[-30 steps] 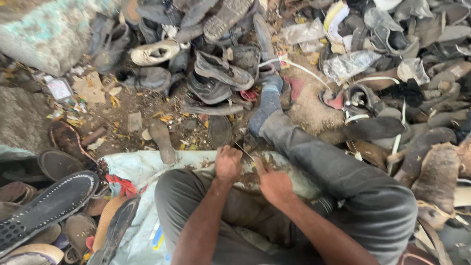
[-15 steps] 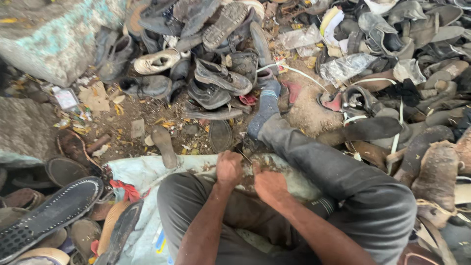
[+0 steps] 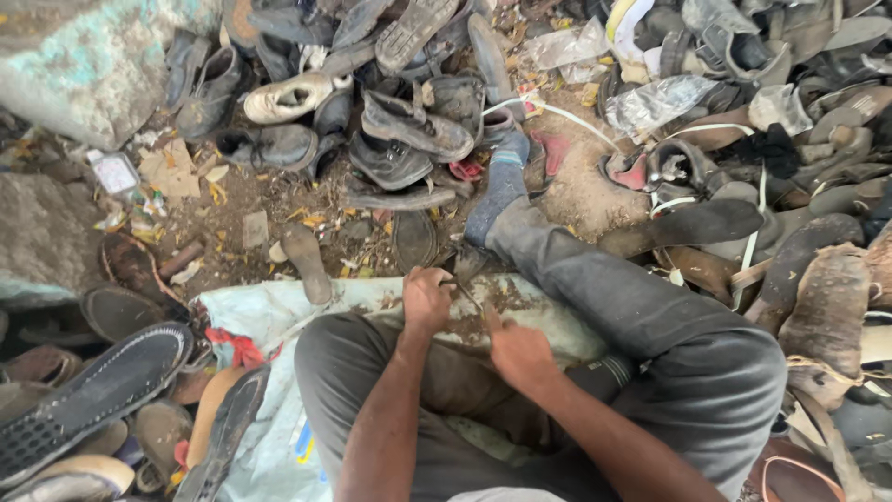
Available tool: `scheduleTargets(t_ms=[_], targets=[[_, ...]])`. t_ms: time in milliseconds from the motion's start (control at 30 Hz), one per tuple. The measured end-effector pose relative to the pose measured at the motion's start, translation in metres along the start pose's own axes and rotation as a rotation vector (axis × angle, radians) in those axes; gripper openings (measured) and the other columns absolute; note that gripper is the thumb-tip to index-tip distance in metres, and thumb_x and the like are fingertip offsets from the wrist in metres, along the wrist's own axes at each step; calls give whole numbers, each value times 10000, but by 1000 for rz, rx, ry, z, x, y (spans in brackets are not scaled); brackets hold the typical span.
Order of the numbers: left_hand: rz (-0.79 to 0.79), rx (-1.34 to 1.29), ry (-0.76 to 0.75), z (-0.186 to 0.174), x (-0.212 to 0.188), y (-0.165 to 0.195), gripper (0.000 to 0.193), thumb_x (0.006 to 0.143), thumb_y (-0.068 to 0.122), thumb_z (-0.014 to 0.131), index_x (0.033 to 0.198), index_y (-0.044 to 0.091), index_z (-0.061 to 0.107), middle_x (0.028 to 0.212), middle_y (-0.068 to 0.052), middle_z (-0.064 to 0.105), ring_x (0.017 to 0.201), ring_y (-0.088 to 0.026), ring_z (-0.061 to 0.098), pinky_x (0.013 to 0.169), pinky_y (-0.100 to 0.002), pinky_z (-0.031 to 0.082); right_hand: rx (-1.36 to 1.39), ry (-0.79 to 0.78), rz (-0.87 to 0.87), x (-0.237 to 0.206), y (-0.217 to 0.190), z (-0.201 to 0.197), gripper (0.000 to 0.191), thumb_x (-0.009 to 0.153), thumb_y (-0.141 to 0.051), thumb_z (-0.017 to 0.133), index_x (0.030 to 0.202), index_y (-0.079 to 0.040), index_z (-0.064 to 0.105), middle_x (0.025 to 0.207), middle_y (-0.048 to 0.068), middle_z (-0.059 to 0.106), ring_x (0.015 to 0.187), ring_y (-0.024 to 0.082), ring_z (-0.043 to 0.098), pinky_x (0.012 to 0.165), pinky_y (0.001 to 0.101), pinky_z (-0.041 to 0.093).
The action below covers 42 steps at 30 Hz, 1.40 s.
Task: The person scrapes and cuts shoe soles using a small knife while sitting in a large pile of footwear.
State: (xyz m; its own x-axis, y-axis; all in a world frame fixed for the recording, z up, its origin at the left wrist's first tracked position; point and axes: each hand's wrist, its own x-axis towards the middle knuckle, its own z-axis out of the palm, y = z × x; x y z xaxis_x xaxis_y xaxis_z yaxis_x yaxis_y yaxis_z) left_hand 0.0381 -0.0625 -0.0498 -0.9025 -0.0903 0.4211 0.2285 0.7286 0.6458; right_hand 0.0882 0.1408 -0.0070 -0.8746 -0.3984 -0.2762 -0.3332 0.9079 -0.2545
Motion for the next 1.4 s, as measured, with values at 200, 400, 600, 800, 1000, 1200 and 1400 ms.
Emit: scheduleTargets(t_ms=[200,400,600,800,1000,1200,1400], targets=[[-1,-25,-24,-2,7,-2,94,729,67,781,812,54,740,830,-136,731,846,-376,652,807,-478,501,89,-60,49,14,16,9,607,890,-119,558,1491,-105,473,969,204,736,925,404,709,794,537,547],[-4,-66,-28,-11,7,-4,93,728,62,784,808,41,741,833,-151,737,828,-374,661,783,-481,518,718,-182,42,64,37,14,393,961,-286,652,1275,-65,736,835,205,712,785,332,672,713,480,540],[-10,-100,-2,-6,9,-6,117,708,54,790,817,35,750,845,-163,741,844,-395,668,781,-482,532,1032,-212,261,25,29,22,325,977,-265,618,1162,-35,753,632,35,536,566,156,444,535,375,375],[-46,-117,-33,0,5,-10,151,706,93,806,846,55,764,852,-153,750,849,-382,674,784,-474,536,1281,-193,324,32,0,12,323,1004,-253,653,1078,56,708,654,44,517,567,187,422,517,402,315],[-207,-146,-66,9,2,-8,203,711,133,837,894,57,791,884,-160,752,866,-358,711,797,-440,555,904,12,174,-2,-17,28,290,948,-227,609,1152,-55,723,815,194,715,751,263,662,732,432,516],[-305,-201,-149,10,-4,-4,207,734,157,833,916,64,798,884,-134,773,832,-293,742,779,-389,566,1116,-12,363,19,-34,47,287,965,-229,632,1093,6,736,804,230,702,660,331,605,635,504,477],[-455,-412,-195,17,-6,37,161,799,186,801,915,75,794,787,-99,783,706,-212,744,669,-338,564,812,169,328,-31,-37,41,252,977,-231,626,1102,-29,710,684,145,625,564,257,590,538,444,451]])
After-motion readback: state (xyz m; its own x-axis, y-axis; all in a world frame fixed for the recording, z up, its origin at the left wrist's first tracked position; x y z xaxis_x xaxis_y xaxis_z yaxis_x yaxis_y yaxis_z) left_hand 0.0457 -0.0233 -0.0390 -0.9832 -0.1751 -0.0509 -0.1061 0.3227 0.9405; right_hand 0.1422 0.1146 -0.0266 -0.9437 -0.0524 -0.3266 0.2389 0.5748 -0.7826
